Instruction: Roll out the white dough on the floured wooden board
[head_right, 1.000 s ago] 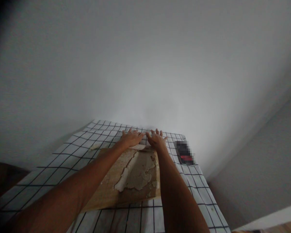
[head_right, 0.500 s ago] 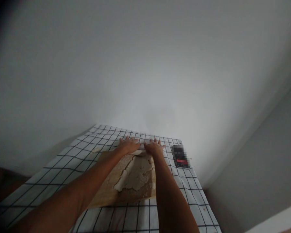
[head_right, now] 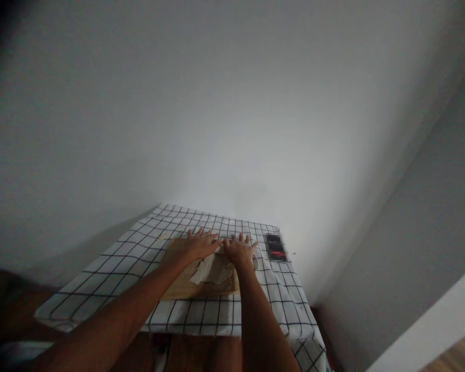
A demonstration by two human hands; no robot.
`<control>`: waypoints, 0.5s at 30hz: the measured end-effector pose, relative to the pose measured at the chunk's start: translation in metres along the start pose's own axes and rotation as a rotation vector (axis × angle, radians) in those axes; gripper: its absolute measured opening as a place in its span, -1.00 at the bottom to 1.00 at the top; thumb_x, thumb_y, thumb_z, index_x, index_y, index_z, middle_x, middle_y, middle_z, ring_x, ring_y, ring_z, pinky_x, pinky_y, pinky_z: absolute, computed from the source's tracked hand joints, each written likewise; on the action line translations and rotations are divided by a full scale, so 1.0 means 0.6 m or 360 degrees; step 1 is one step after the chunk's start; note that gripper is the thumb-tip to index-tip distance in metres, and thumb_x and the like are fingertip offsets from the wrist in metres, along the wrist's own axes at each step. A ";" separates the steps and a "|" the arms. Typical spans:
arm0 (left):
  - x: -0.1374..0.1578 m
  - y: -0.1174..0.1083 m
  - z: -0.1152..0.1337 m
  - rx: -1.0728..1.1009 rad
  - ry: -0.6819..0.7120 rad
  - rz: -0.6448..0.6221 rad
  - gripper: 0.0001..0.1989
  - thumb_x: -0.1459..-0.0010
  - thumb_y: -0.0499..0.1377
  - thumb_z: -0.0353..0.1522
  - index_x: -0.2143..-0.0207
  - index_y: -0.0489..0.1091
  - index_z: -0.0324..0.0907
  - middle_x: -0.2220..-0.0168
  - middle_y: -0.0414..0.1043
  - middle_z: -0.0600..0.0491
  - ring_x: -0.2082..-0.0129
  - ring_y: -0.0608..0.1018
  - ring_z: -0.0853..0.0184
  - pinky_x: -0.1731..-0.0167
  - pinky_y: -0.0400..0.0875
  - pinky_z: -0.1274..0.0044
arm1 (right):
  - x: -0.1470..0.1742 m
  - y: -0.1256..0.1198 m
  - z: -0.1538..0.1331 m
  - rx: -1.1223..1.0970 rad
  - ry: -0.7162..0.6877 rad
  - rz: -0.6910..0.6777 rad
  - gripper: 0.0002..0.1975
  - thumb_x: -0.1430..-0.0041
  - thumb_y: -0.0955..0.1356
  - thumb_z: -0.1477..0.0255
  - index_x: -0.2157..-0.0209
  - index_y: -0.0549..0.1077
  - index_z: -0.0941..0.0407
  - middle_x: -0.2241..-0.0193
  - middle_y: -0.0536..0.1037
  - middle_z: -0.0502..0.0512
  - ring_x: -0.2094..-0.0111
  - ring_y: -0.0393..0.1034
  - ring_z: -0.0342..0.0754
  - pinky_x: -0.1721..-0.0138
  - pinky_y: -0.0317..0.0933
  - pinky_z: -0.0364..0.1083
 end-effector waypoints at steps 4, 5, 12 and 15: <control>0.038 -0.006 0.004 -0.0013 0.0019 -0.0027 -0.37 -0.33 -0.10 0.06 -0.31 0.29 0.03 -0.40 0.17 -0.01 -0.42 0.09 -0.12 -0.33 -0.18 -0.11 | 0.053 -0.006 -0.005 0.0003 -0.0083 0.0044 -0.38 -0.44 -0.02 -0.01 -0.33 0.25 -0.08 -0.41 0.11 0.24 -0.40 -0.07 0.33 -0.22 -0.22 0.54; 0.049 -0.009 0.006 -0.0012 0.0040 -0.0025 -0.36 -0.34 -0.12 0.07 -0.32 0.28 0.04 -0.40 0.17 0.01 -0.42 0.09 -0.09 -0.34 -0.17 -0.09 | 0.065 -0.007 -0.005 -0.0011 -0.0096 0.0054 -0.38 -0.44 -0.01 -0.01 -0.33 0.24 -0.09 -0.41 0.11 0.24 -0.40 -0.06 0.32 -0.23 -0.19 0.52; 0.130 -0.016 0.018 -0.0118 0.0144 0.0091 -0.36 -0.35 -0.15 0.03 -0.40 0.11 0.08 -0.44 0.07 0.06 -0.45 0.04 0.03 -0.36 -0.23 -0.04 | 0.142 -0.003 -0.006 -0.0164 -0.0003 0.0040 -0.34 -0.41 0.01 -0.08 -0.40 0.12 -0.12 -0.46 -0.03 0.13 -0.43 -0.16 0.17 -0.32 -0.20 0.33; 0.163 -0.011 0.026 -0.0168 0.0139 0.0075 -0.34 -0.32 -0.07 0.03 -0.40 0.11 0.06 -0.44 0.07 0.02 -0.45 0.01 0.01 -0.36 -0.23 -0.03 | 0.177 0.000 -0.010 -0.0153 0.0041 0.0062 -0.35 -0.40 0.06 -0.07 -0.41 0.05 -0.16 -0.47 -0.08 0.08 -0.44 -0.21 0.15 -0.33 -0.27 0.35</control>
Point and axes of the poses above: each hand's wrist, its own x-axis away from the middle knuckle, its own y-axis out of the palm, z = x × y, the point moved 3 cm from there along -x, towards the middle knuckle
